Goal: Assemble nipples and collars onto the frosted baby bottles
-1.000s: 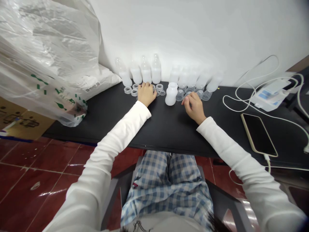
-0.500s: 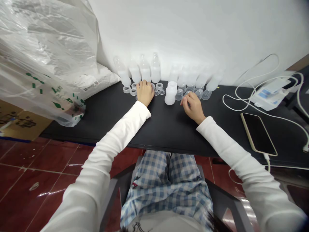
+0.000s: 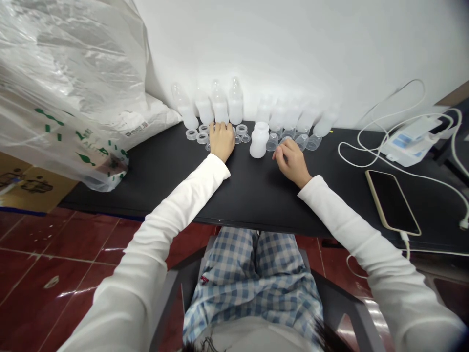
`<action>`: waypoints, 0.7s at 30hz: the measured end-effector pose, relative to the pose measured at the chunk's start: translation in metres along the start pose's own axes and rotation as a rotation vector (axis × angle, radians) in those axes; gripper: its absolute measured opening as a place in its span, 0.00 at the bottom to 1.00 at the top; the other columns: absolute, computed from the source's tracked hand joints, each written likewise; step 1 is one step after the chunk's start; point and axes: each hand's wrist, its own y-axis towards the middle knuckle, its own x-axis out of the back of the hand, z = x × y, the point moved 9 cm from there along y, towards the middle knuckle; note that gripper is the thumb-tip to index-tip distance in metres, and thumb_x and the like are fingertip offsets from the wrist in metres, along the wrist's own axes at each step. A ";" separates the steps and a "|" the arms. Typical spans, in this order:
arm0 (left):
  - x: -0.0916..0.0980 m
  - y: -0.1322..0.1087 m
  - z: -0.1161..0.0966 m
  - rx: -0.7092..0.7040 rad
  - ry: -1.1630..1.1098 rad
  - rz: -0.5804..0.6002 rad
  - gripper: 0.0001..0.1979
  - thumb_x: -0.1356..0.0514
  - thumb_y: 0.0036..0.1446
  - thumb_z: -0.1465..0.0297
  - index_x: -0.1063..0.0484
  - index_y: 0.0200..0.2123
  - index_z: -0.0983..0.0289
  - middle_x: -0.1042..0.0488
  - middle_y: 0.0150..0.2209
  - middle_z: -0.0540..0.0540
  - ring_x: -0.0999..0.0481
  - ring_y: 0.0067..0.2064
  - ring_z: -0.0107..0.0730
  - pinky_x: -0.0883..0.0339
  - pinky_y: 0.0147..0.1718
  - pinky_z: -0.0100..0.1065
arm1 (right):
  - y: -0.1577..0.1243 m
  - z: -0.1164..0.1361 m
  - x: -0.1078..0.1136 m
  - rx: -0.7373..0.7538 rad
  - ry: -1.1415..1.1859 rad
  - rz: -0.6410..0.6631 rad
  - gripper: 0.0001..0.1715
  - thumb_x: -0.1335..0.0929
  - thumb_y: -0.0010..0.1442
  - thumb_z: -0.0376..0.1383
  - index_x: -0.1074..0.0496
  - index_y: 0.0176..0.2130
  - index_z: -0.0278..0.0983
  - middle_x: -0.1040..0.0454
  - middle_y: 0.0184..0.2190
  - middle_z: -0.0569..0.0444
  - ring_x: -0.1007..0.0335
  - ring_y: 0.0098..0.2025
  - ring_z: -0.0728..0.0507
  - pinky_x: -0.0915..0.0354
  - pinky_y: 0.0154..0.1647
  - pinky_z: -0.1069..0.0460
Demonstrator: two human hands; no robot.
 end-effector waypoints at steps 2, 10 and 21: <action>-0.001 0.000 0.000 0.004 0.019 -0.005 0.15 0.48 0.62 0.75 0.26 0.48 0.73 0.26 0.54 0.76 0.31 0.63 0.63 0.47 0.66 0.61 | 0.000 0.001 0.000 0.011 -0.007 -0.006 0.24 0.44 0.75 0.40 0.35 0.28 0.39 0.36 0.28 0.51 0.36 0.34 0.42 0.37 0.39 0.45; 0.006 0.000 0.005 0.023 -0.120 -0.118 0.09 0.45 0.64 0.72 0.27 0.43 0.68 0.28 0.56 0.72 0.33 0.65 0.61 0.48 0.68 0.59 | 0.000 0.001 -0.001 0.009 -0.012 0.004 0.24 0.44 0.75 0.40 0.35 0.28 0.39 0.35 0.28 0.51 0.36 0.34 0.42 0.37 0.38 0.45; 0.044 0.003 0.053 -0.054 -0.713 -0.496 0.17 0.47 0.68 0.50 0.36 0.39 0.57 0.31 0.41 0.57 0.27 0.47 0.42 0.32 0.50 0.42 | 0.002 0.010 -0.002 0.042 -0.003 0.064 0.26 0.46 0.75 0.42 0.35 0.28 0.39 0.36 0.28 0.51 0.37 0.33 0.41 0.37 0.38 0.44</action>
